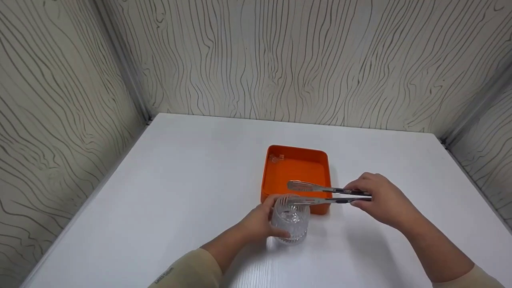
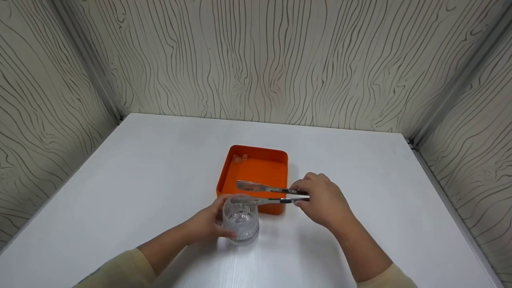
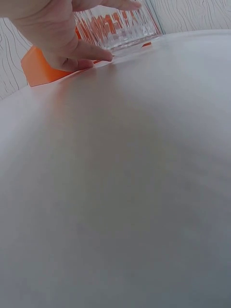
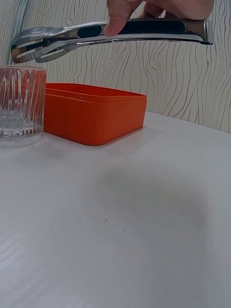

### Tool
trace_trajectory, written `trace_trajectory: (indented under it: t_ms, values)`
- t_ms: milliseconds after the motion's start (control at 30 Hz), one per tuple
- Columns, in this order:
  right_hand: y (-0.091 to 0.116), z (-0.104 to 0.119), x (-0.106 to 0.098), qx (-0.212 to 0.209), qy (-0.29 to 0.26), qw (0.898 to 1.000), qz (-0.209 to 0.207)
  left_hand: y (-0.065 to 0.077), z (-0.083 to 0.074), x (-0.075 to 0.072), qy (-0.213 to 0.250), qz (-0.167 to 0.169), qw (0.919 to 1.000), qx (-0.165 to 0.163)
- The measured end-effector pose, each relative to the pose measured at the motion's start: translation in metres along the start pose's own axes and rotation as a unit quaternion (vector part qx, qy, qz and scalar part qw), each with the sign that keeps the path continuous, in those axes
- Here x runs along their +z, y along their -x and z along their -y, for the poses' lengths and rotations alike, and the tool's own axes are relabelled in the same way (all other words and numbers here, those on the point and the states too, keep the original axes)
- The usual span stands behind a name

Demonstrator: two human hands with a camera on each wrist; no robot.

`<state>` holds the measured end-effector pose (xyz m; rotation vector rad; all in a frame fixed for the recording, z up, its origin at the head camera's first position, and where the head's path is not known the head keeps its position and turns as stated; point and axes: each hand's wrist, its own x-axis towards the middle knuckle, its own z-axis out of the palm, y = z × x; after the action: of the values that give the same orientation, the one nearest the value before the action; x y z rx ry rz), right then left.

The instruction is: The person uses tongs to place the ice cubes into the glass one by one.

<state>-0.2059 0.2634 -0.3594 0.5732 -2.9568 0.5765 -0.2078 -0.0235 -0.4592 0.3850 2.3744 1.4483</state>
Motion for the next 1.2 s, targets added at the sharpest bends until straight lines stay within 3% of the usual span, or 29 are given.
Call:
trace_trajectory:
  t_ms: [567, 867, 1200]
  values:
    - [-0.024, 0.001, 0.002, 0.040, 0.016, 0.999, -0.005, 0.000, -0.001, -0.001, -0.004, -0.005, 1.0000, -0.004]
    - [-0.045, -0.001, 0.017, 0.072, 0.030, 0.997, -0.018, 0.001, -0.005, 0.000, -0.011, -0.014, 0.9993, -0.031]
    - [-0.060, 0.000, 0.037, 0.131, 0.037, 0.991, 0.001, 0.002, -0.003, 0.001, -0.003, -0.016, 0.9993, -0.033]
